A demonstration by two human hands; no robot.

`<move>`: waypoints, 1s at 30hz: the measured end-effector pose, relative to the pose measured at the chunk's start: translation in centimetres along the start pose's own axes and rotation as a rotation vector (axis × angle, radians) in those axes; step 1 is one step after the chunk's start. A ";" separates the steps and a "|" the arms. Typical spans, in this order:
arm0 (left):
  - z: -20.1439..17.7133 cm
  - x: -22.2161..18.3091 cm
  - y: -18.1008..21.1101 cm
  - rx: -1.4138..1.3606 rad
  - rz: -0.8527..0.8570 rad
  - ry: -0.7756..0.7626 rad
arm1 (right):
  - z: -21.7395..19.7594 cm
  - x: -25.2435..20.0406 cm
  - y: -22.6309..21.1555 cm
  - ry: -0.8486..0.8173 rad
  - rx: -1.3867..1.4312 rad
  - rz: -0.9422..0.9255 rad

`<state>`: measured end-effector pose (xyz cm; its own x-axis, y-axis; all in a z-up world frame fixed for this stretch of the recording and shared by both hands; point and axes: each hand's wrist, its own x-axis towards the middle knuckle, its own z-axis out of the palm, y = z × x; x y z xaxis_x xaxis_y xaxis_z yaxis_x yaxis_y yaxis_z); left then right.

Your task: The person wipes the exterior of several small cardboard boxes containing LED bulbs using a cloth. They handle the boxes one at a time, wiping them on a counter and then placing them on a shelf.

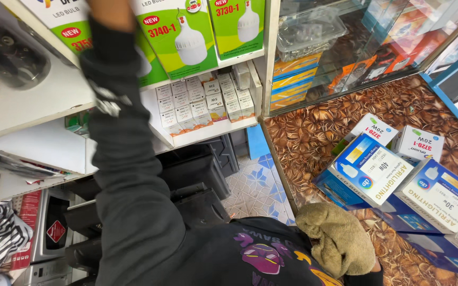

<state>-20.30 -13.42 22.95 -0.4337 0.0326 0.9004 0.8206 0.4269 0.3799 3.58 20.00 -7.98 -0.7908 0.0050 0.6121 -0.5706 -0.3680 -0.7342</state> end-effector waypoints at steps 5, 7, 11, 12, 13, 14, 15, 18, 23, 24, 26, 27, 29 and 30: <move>-3.0 -0.7 0.3 0.004 -0.025 -0.040 | 1.2 1.0 2.1 -0.031 0.009 -0.043; -4.2 -1.3 0.4 0.003 -0.042 -0.060 | 1.6 1.0 2.6 -0.038 0.011 -0.053; -5.9 -3.0 0.8 -0.017 -0.078 -0.096 | 1.8 1.2 3.1 -0.051 -0.004 -0.074; -6.1 -3.4 1.0 -0.026 -0.087 -0.106 | 1.7 1.1 3.0 -0.052 -0.011 -0.079; -6.0 -3.9 1.0 -0.041 -0.093 -0.120 | 1.7 0.9 3.0 -0.046 -0.022 -0.087; -5.9 -4.3 1.1 -0.056 -0.099 -0.135 | 1.5 0.6 3.0 -0.040 -0.034 -0.096; -5.7 -4.8 1.2 -0.077 -0.104 -0.154 | 1.5 0.2 2.8 -0.029 -0.049 -0.104; -4.2 -7.1 -0.1 -0.143 -0.125 -0.218 | 1.0 -2.1 1.7 0.012 -0.097 -0.123; -1.0 -18.6 -9.9 -0.248 -0.162 -0.341 | 5.5 -0.1 -6.2 0.090 -0.175 -0.145; -0.3 -19.3 -10.0 -0.271 -0.164 -0.362 | 8.4 2.1 -9.5 0.103 -0.194 -0.154; -0.2 -14.1 -2.0 -0.322 -0.159 -0.411 | 9.7 2.5 -11.3 0.136 -0.235 -0.180; -1.2 -11.8 2.3 -0.347 -0.163 -0.436 | 10.4 2.7 -12.5 0.152 -0.256 -0.186; -2.4 -12.1 5.1 -0.396 -0.168 -0.485 | 10.8 1.9 -13.7 0.182 -0.298 -0.199; -3.1 -12.1 6.4 -0.420 -0.169 -0.508 | 11.0 1.6 -14.3 0.196 -0.318 -0.208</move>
<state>-8.63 -13.91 15.11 -0.6054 0.4608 0.6490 0.7566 0.0801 0.6489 12.90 15.00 6.71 -0.6615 0.2371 0.7115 -0.7378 -0.0358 -0.6741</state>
